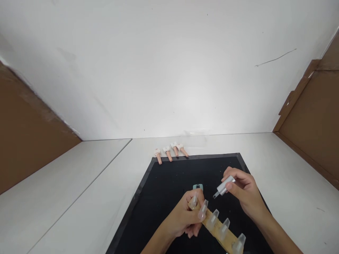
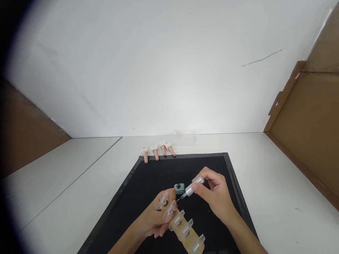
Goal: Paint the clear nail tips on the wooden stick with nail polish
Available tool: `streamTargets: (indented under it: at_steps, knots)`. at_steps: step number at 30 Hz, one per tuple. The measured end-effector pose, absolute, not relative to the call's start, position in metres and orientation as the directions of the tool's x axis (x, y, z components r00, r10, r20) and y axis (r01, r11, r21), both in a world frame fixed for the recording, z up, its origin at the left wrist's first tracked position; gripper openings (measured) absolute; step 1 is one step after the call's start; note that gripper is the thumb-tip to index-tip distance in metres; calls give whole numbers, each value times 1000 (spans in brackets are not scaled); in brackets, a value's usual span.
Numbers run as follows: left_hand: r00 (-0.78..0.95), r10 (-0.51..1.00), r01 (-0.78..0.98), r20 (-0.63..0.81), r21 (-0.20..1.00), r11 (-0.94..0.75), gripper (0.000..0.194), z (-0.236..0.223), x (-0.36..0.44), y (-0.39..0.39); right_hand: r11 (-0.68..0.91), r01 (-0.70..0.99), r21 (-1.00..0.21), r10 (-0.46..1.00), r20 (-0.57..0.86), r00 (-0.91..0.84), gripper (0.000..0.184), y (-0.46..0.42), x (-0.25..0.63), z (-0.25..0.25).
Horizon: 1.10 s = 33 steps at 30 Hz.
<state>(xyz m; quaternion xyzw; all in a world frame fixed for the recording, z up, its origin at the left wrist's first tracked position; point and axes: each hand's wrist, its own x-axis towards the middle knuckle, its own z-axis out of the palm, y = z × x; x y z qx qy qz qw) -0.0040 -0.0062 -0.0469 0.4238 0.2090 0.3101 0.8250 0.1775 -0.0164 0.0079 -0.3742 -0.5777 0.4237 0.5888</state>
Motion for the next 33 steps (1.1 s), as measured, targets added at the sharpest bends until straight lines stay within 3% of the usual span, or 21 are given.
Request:
streamTargets:
  at_steps: [6,13,19,25,28,30,33]
  knots:
    - [721,685,-295,-106,847,442,46,-41,0,-4,413,-33,-910,895,413,-167,37,-19,172,11]
    - [722,688,-308,-75,855,417,42,-47,0,-4,439,126,-890,899,434,-66,34,-19,175,16]
    - [716,691,-247,-99,890,384,36,-44,1,-3,501,107,-859,858,476,-194,38,-20,174,18]
    - [703,695,-170,-151,913,371,34,-41,1,-4,487,189,-853,873,479,-89,32,-20,176,18]
    - [694,697,-118,-182,926,359,27,-37,1,-5,526,141,-839,845,497,-196,34,-20,177,19]
    - [686,698,-80,-207,931,355,22,-34,1,-5,541,176,-823,833,494,-251,33,-20,177,20]
    - [678,699,-50,-226,935,351,20,-31,1,-4,525,265,-809,851,487,-198,31,-19,178,20]
